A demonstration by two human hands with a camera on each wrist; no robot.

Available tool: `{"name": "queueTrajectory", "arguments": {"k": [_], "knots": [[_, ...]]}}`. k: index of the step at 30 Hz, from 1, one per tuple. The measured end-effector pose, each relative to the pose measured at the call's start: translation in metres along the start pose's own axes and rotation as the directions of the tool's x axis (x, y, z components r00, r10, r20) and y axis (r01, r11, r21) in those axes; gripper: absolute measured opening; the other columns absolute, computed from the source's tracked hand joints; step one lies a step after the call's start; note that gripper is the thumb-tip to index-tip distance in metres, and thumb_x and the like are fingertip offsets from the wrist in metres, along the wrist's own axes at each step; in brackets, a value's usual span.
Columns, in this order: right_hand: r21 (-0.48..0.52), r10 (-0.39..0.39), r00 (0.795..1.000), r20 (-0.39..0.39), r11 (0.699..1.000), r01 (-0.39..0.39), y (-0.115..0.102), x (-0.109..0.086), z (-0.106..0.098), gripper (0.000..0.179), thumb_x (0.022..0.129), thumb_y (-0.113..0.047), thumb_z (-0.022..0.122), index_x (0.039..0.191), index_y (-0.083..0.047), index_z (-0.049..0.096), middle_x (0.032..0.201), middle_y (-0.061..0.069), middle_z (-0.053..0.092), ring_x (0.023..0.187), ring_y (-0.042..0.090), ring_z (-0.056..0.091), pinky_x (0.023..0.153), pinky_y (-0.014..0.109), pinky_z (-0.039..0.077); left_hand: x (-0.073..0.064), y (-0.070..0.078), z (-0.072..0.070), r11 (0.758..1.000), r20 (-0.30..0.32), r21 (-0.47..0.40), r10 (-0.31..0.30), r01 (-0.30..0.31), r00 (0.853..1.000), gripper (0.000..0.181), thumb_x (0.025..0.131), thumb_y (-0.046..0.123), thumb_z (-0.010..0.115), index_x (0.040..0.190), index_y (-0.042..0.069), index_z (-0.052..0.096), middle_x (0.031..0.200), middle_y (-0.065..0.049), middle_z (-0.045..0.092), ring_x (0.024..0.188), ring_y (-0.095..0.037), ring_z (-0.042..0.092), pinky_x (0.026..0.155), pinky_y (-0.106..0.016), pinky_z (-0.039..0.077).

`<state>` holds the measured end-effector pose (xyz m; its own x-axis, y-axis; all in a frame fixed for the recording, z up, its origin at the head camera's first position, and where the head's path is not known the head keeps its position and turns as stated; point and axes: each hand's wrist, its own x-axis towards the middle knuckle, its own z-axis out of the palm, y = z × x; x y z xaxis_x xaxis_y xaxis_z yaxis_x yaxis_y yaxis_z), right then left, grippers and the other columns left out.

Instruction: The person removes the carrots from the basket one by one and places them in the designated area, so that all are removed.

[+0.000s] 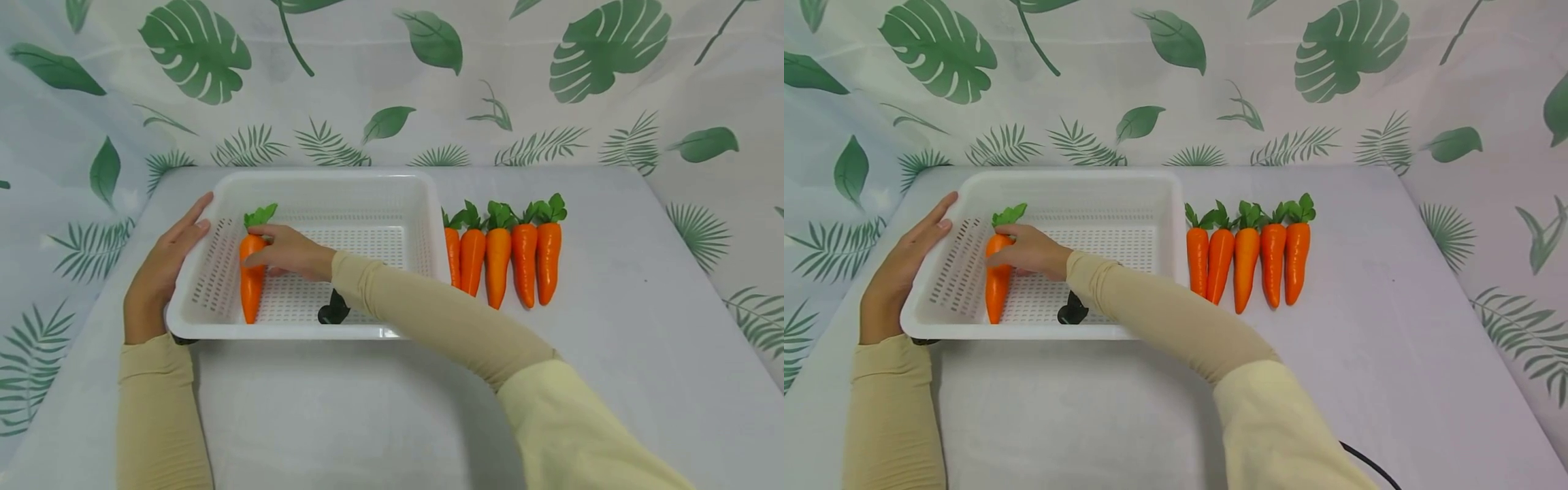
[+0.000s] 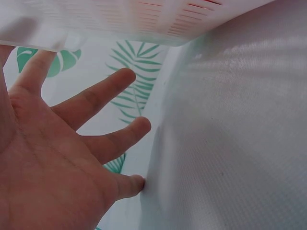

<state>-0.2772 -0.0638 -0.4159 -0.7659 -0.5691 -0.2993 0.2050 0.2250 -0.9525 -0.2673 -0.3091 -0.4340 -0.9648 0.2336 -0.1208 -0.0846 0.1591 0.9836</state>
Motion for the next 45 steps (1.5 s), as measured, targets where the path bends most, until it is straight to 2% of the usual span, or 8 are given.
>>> {"name": "queueTrajectory", "arguments": {"k": [11, 18, 24, 30, 39, 45], "knots": [[0.037, 0.008, 1.0, -0.03, 0.999, -0.006, 0.0, 0.006, 0.006, 0.072, 0.099, -0.005, 0.074, 0.165, -0.011, 0.044, 0.149, 0.011, 0.055, 0.114, 0.018, 0.059, 0.094, 0.033, 0.059, 0.0, -0.001, -0.002, 0.999, -0.001, -0.043, -0.013, 0.013, 1.0, 0.061, 0.114, 0.039, 0.051, 0.169, 0.046, 0.027, 0.171, -0.01, 0.03, 0.111, -0.01, 0.066, 0.077, -0.029, 0.063], [-0.01, -0.022, 0.995, -0.094, 1.0, 0.021, 0.001, 0.008, 0.009, 0.068, 0.098, -0.002, 0.074, 0.161, -0.009, 0.05, 0.149, 0.011, 0.057, 0.111, 0.016, 0.059, 0.087, 0.024, 0.059, 0.001, 0.002, 0.002, 1.0, -0.016, -0.008, -0.019, 0.019, 1.0, 0.06, 0.114, 0.04, 0.051, 0.168, 0.048, 0.028, 0.169, -0.01, 0.033, 0.109, -0.01, 0.067, 0.076, -0.029, 0.063], [-0.066, -0.037, 0.991, -0.132, 0.997, 0.029, 0.004, 0.012, 0.011, 0.064, 0.098, -0.005, 0.075, 0.158, -0.01, 0.054, 0.147, 0.01, 0.059, 0.108, 0.015, 0.059, 0.083, 0.022, 0.057, 0.0, 0.004, 0.004, 1.0, -0.037, 0.015, -0.021, 0.022, 0.999, 0.059, 0.114, 0.041, 0.051, 0.167, 0.049, 0.03, 0.168, -0.01, 0.035, 0.109, -0.01, 0.067, 0.076, -0.029, 0.063], [-0.096, -0.04, 0.99, -0.134, 0.995, 0.027, 0.004, 0.013, 0.012, 0.063, 0.098, -0.006, 0.075, 0.158, -0.01, 0.055, 0.146, 0.009, 0.06, 0.106, 0.014, 0.059, 0.08, 0.021, 0.056, 0.0, 0.003, 0.003, 1.0, -0.033, 0.013, -0.017, 0.018, 0.999, 0.059, 0.114, 0.041, 0.051, 0.168, 0.049, 0.029, 0.168, -0.01, 0.034, 0.11, -0.01, 0.067, 0.077, -0.028, 0.063], [-0.094, -0.016, 0.99, -0.138, 0.996, 0.003, 0.001, 0.014, 0.01, 0.063, 0.098, -0.007, 0.075, 0.158, -0.012, 0.055, 0.144, 0.006, 0.061, 0.104, 0.014, 0.059, 0.082, 0.021, 0.055, 0.001, 0.004, 0.003, 0.998, -0.04, 0.057, -0.027, 0.03, 0.999, 0.059, 0.113, 0.044, 0.05, 0.167, 0.051, 0.028, 0.168, -0.01, 0.034, 0.109, -0.01, 0.066, 0.076, -0.028, 0.063], [-0.086, -0.027, 0.99, -0.136, 0.996, 0.015, -0.001, 0.014, 0.01, 0.063, 0.098, -0.007, 0.075, 0.157, -0.012, 0.057, 0.143, 0.007, 0.061, 0.104, 0.015, 0.06, 0.082, 0.02, 0.054, 0.001, 0.001, 0.0, 0.999, -0.024, 0.002, -0.043, 0.043, 0.999, 0.061, 0.113, 0.043, 0.051, 0.168, 0.049, 0.027, 0.172, -0.01, 0.03, 0.11, -0.011, 0.064, 0.075, -0.03, 0.064]]}}
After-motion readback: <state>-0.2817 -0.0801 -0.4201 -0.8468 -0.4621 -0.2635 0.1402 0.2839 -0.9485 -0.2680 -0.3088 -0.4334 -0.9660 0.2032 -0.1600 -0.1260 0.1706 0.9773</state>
